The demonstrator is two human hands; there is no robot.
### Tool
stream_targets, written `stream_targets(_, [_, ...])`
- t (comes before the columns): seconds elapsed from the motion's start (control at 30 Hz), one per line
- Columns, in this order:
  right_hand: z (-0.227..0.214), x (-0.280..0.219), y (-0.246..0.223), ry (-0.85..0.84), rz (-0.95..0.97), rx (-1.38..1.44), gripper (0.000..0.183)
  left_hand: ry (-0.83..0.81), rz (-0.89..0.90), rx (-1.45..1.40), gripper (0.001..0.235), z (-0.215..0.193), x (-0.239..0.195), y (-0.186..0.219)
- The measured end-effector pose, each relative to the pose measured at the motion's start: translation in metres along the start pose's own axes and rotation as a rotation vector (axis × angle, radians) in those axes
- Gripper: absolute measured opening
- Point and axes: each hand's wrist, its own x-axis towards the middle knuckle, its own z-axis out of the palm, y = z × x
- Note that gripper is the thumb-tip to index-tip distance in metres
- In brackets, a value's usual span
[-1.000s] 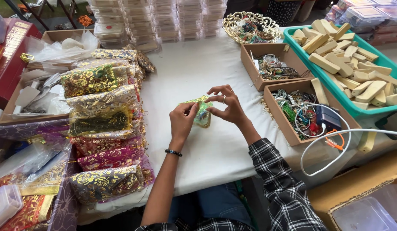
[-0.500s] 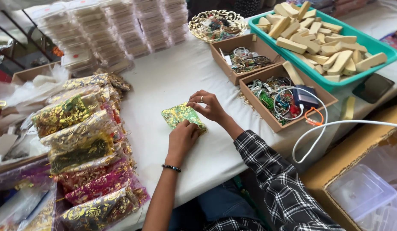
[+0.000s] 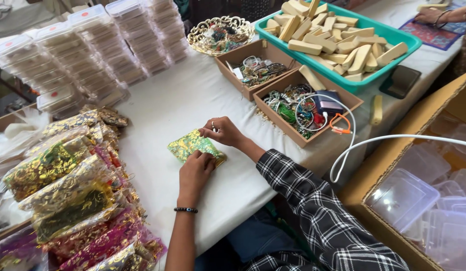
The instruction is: The person places various jewelry items, including necklaces and earrings, into small, patterned fabric pouches. They fold the pouches closed and place them into a stack on the table. The person also handles a small white packet and a gold-colored pouch during the process.
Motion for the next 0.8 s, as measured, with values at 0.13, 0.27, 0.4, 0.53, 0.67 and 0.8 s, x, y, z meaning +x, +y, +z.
stream_targets(0.13, [-0.003,-0.003,0.005,0.045,0.057,0.09,0.02,-0.001,-0.003,0.002,0.012,0.0,0.0,0.001])
stream_targets(0.27, [-0.01,-0.006,0.003,0.072,0.233,0.147,0.016,0.001,-0.006,0.013,0.012,0.001,0.0,0.002])
stream_targets(0.4, [-0.042,0.0,0.005,0.08,0.293,-0.09,0.019,0.008,-0.004,0.005,0.011,-0.001,-0.001,0.003])
stream_targets(0.53, [-0.106,0.004,0.016,0.147,0.381,-0.168,0.02,0.014,-0.01,-0.001,0.01,0.0,-0.001,0.005])
stream_targets(0.67, [-0.167,-0.007,0.009,0.167,0.375,-0.692,0.024,0.011,-0.013,0.016,0.011,0.003,0.0,0.004])
stream_targets(0.8, [-0.203,-0.027,0.062,-0.212,0.533,-0.973,0.035,0.0,-0.013,0.031,0.011,0.001,0.001,0.004])
